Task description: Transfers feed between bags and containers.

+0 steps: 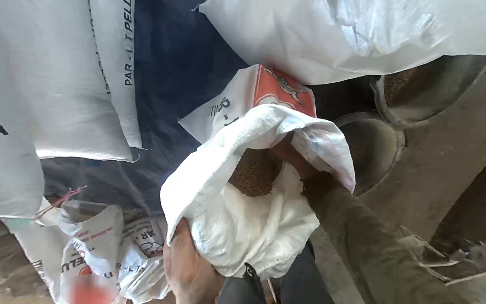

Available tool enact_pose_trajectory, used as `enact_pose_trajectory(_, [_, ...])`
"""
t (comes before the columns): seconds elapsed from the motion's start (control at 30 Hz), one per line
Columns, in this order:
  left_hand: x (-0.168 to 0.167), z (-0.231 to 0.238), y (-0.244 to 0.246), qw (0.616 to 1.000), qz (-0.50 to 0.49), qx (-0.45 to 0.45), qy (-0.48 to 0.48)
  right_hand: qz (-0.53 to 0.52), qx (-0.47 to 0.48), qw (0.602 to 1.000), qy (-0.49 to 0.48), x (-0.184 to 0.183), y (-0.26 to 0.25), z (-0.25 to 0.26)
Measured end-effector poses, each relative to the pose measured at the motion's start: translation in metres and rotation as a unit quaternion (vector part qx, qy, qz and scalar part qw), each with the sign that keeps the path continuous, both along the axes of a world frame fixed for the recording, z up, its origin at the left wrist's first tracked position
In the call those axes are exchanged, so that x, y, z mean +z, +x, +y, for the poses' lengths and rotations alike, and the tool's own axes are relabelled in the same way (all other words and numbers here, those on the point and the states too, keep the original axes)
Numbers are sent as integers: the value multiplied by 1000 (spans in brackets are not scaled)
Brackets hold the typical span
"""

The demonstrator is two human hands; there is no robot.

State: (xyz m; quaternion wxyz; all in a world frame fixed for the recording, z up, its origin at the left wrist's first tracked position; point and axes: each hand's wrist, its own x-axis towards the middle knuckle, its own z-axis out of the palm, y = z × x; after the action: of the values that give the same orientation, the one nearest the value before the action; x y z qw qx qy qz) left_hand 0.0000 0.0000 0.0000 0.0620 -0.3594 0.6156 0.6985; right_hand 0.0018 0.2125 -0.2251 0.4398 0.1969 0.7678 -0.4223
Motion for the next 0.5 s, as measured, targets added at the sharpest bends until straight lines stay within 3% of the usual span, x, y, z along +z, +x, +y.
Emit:
enact_pose_trajectory(0.17, [2, 17, 2, 1000, -4, 17, -24, 168, -23, 985, 23, -7, 9, 22])
enact_pose_trajectory(0.37, [3, 26, 3, 998, -26, 5, -57, 98, -85, 990, -54, 49, 0, 32])
enact_pose_trajectory(0.43, [5, 28, 1, 994, -50, -10, -99, 108, -73, 991, -4, 73, 13, 47])
enact_pose_trajectory(0.5, [7, 27, 0, 991, -63, -29, -116, 83, -136, 987, 29, 107, 30, 66])
